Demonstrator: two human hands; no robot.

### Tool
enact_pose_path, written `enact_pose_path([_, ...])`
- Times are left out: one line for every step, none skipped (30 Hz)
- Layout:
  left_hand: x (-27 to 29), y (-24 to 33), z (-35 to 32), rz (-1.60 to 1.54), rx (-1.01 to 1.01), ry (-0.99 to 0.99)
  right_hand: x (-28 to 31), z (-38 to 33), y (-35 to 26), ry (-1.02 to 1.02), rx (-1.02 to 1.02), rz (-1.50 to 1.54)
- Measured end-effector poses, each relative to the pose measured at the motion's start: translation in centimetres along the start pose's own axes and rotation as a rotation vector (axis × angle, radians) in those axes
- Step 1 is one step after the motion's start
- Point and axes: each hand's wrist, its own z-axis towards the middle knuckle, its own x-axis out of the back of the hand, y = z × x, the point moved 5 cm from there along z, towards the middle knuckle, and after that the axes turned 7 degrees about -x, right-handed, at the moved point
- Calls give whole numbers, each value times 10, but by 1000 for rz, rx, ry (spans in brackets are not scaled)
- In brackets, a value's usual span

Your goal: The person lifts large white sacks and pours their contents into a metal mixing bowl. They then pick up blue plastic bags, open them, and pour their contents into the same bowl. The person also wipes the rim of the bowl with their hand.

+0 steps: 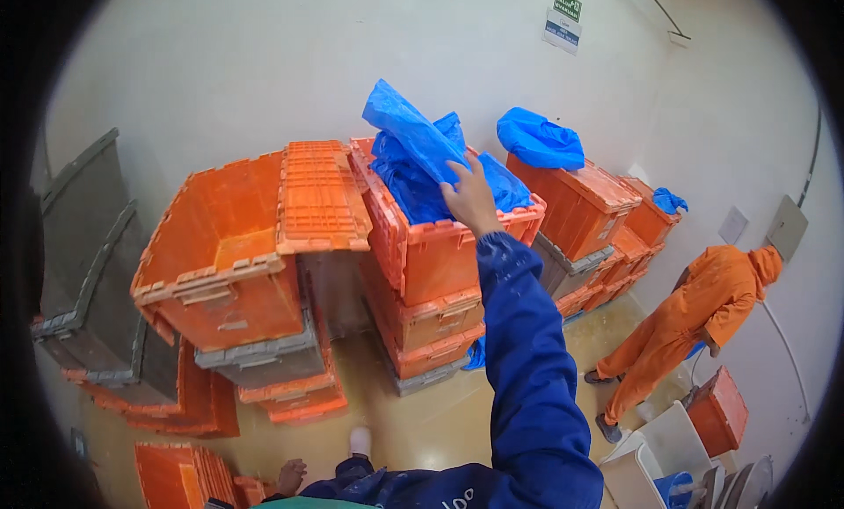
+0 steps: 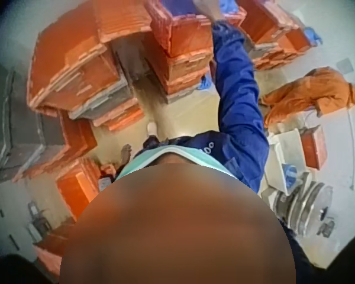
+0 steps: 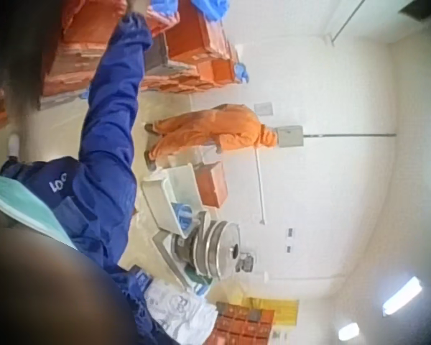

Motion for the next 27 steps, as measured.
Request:
enact_pose_path([-10,35,31,-18,3,-65,-4,21,-15,-52,14,-134])
enact_pose_path([-17,69,56,-23,19,-125,-19,34,-16,-112,14,-253])
enact_pose_path([-22,99,84,-30,27,-183,-34,47,-16,-133,25,-334])
enact_pose_path([-32,120,112,-1,-31,-272,-47,57,-16,-163,34,-426])
enact_pose_path([-45,142,145,22,-106,-352,-53,72,-20,-183,56,-519])
enact_pose_path([-61,161,172,46,-183,-434,-58,89,-10,-219,38,-564])
enact_pose_path([-75,176,194,-19,-223,-477,-53,103,-5,-149,-20,-530])
enact_pose_path([-90,193,212,-80,-264,-528,-39,113,0,-75,-83,-498])
enact_pose_path([-103,209,230,-140,-304,-583,-20,121,7,2,-147,-466])
enact_pose_path([-118,218,243,-128,-306,-637,11,126,18,148,-144,-382])
enact_pose_path([-132,227,251,-115,-304,-696,50,130,29,292,-141,-302])
enact_pose_path([-150,235,253,-110,-307,-772,101,128,41,366,-210,-285])
enact_pose_path([-147,232,256,-82,-269,-806,125,116,32,458,-282,-101])
enact_pose_path([-164,239,254,-73,-262,-894,182,98,34,621,-190,-44])
enact_pose_path([-178,241,251,-62,-249,-969,229,77,10,626,86,-484])
enact_pose_path([-180,236,252,-24,-217,-997,257,55,17,795,-82,237])
enact_pose_path([-189,233,248,0,-200,-1051,304,27,4,796,-99,216])
enact_pose_path([-184,224,250,51,-171,-1063,318,-1,-7,870,-81,310])
enact_pose_path([-197,222,244,27,-173,-1117,360,-36,-28,948,-75,232])
enact_pose_path([-198,215,249,26,-166,-1124,356,-68,-53,1043,-92,287])
enact_pose_path([-206,214,247,17,-172,-1163,377,-106,-73,1089,-69,267])
enact_pose_path([-212,215,244,1,-187,-1189,392,-146,-89,1162,-95,227])
enact_pose_path([-220,223,240,-18,-207,-1223,408,-187,-109,1238,-113,181])
enact_pose_path([-229,229,234,-38,-224,-1259,422,-229,-120,1224,-127,219])
enact_pose_path([-238,236,227,-38,-219,-1287,435,-274,-132,1215,-136,253])
enact_pose_path([-242,243,221,-31,-214,-1308,432,-313,-144,1218,-152,211])
enact_pose_path([-247,254,213,-21,-213,-1331,423,-350,-158,1217,-184,124])
